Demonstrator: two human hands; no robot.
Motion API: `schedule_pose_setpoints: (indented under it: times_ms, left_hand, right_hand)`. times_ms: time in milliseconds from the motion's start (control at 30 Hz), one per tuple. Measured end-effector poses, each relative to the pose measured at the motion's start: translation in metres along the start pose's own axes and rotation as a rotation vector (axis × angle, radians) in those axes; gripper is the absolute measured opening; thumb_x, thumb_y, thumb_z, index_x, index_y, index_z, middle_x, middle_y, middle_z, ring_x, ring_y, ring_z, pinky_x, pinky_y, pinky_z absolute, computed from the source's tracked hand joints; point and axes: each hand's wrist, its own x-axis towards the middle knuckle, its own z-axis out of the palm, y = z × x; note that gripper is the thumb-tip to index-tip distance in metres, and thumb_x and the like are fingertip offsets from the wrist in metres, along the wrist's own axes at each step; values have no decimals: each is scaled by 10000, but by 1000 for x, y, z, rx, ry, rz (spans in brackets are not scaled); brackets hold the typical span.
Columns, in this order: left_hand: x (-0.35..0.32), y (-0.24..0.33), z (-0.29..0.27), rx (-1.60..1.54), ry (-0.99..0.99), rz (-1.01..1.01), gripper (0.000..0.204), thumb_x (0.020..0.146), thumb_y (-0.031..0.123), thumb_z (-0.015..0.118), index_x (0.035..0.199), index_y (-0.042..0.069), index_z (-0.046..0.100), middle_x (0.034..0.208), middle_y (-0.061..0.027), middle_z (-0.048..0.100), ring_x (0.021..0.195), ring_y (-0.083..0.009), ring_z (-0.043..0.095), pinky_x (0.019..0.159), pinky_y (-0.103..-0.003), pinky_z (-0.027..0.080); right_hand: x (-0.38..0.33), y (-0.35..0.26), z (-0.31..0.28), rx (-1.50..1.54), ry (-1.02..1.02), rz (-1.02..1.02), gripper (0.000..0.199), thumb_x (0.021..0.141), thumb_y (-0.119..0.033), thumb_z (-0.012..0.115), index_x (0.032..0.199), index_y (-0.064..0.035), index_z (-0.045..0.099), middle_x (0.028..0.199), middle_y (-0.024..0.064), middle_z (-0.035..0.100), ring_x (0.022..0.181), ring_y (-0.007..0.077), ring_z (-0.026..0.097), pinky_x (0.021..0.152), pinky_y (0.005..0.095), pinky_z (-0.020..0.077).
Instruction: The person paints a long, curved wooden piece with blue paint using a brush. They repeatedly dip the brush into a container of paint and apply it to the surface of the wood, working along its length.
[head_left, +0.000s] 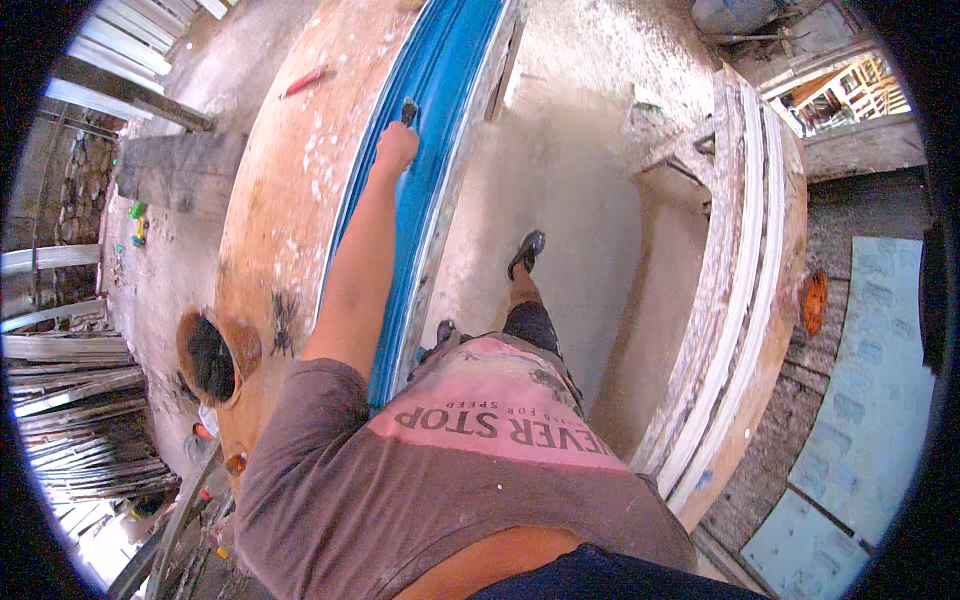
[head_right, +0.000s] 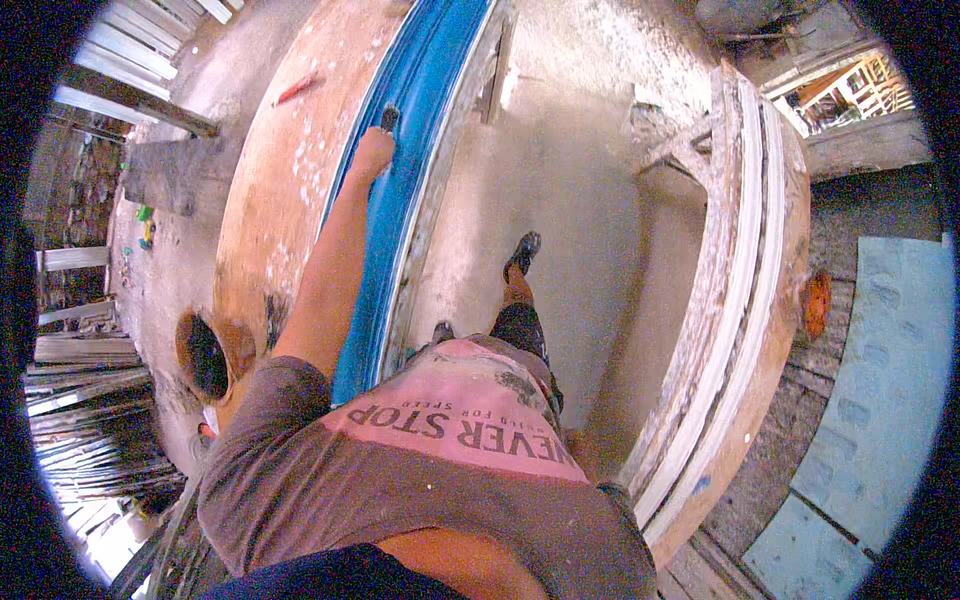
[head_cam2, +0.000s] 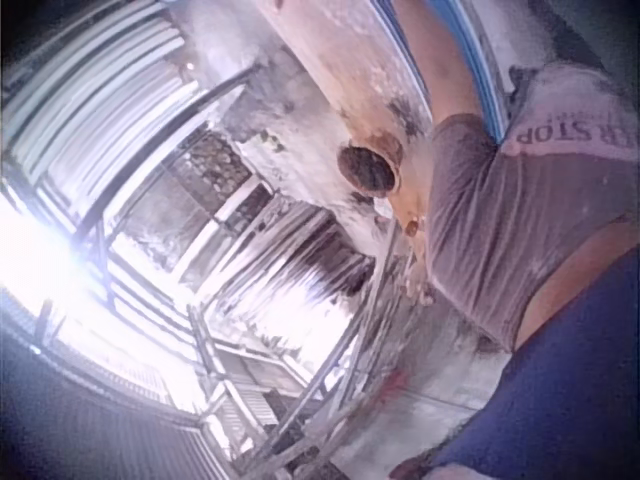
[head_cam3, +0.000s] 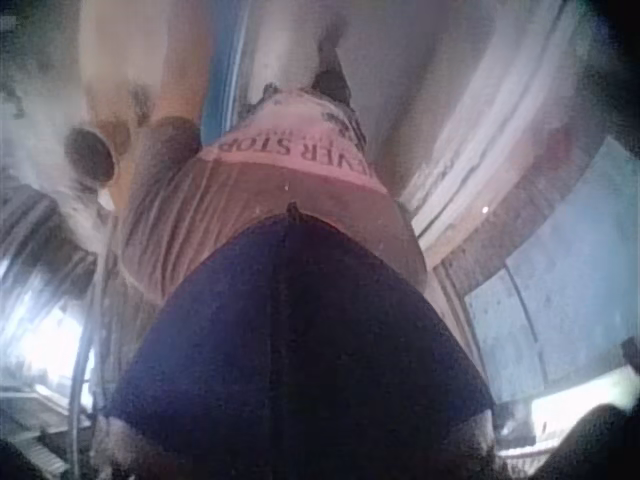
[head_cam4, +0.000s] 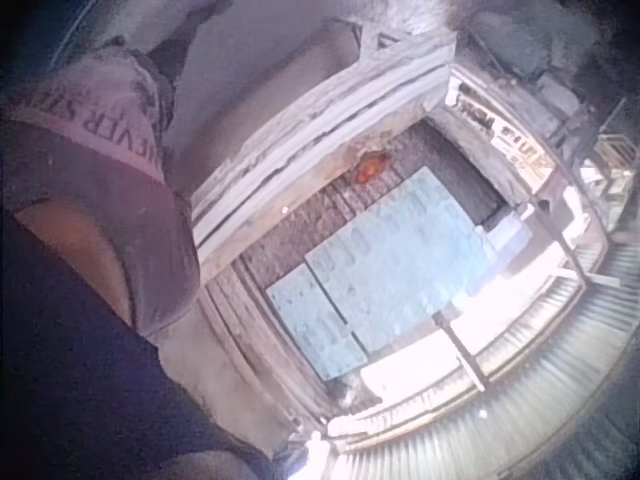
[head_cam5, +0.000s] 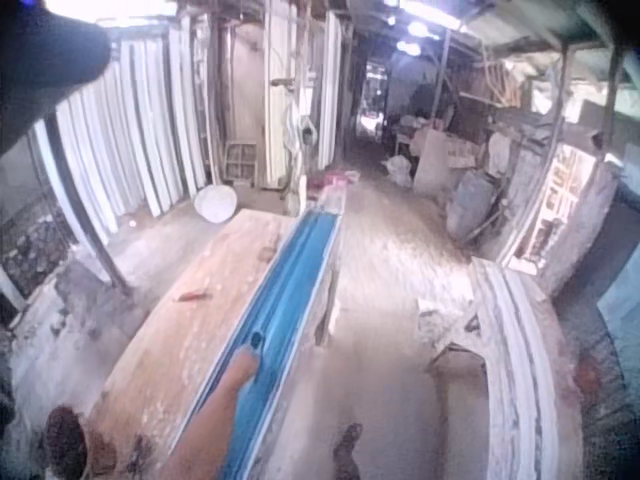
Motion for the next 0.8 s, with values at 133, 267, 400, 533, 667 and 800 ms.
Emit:
schedule_pose_setpoints:
  times_ms: [133,267,400,533,667,800]
  left_hand:
    - [83,54,6,-29,6,-26,372,857,230,469,1036,-62,614,1048,-322,618,970,-416,636,854,-491,496]
    - [145,87,13,8,96,-21,374,854,222,473,1022,-83,609,955,-309,645,866,-407,665,772,-476,529]
    - [193,160,26,-40,64,-68,359,850,218,493,954,-100,623,828,-272,666,723,-373,685,629,-451,554]
    - [264,191,34,-16,56,-124,335,850,205,502,908,-93,644,782,-251,671,660,-338,688,568,-438,555]
    - [346,225,39,70,133,13,333,845,207,512,912,-91,645,795,-258,672,691,-345,691,614,-441,557]
    - [417,279,49,-113,-65,-155,348,842,211,519,935,-104,634,837,-290,663,766,-373,685,681,-455,547]
  right_hand:
    - [67,-78,-50,87,37,-95,339,877,-284,586,1104,-38,644,861,100,689,755,222,640,676,376,500]
    - [116,-182,-158,292,209,-282,332,883,-268,582,1113,-37,643,832,82,689,722,198,634,665,356,499]
    - [153,-273,-281,307,443,-465,298,878,-210,596,1118,-42,647,775,50,678,670,154,619,636,316,493]
    - [141,-358,-380,351,464,-483,247,885,-169,592,1092,-48,652,793,36,670,667,138,611,603,316,493]
    - [196,-351,-411,449,338,-301,297,895,-198,580,1155,-62,624,904,53,674,739,169,624,639,345,500]
    - [222,-328,-395,288,173,-25,306,903,-246,566,1140,-59,615,925,75,671,776,209,629,672,374,500]
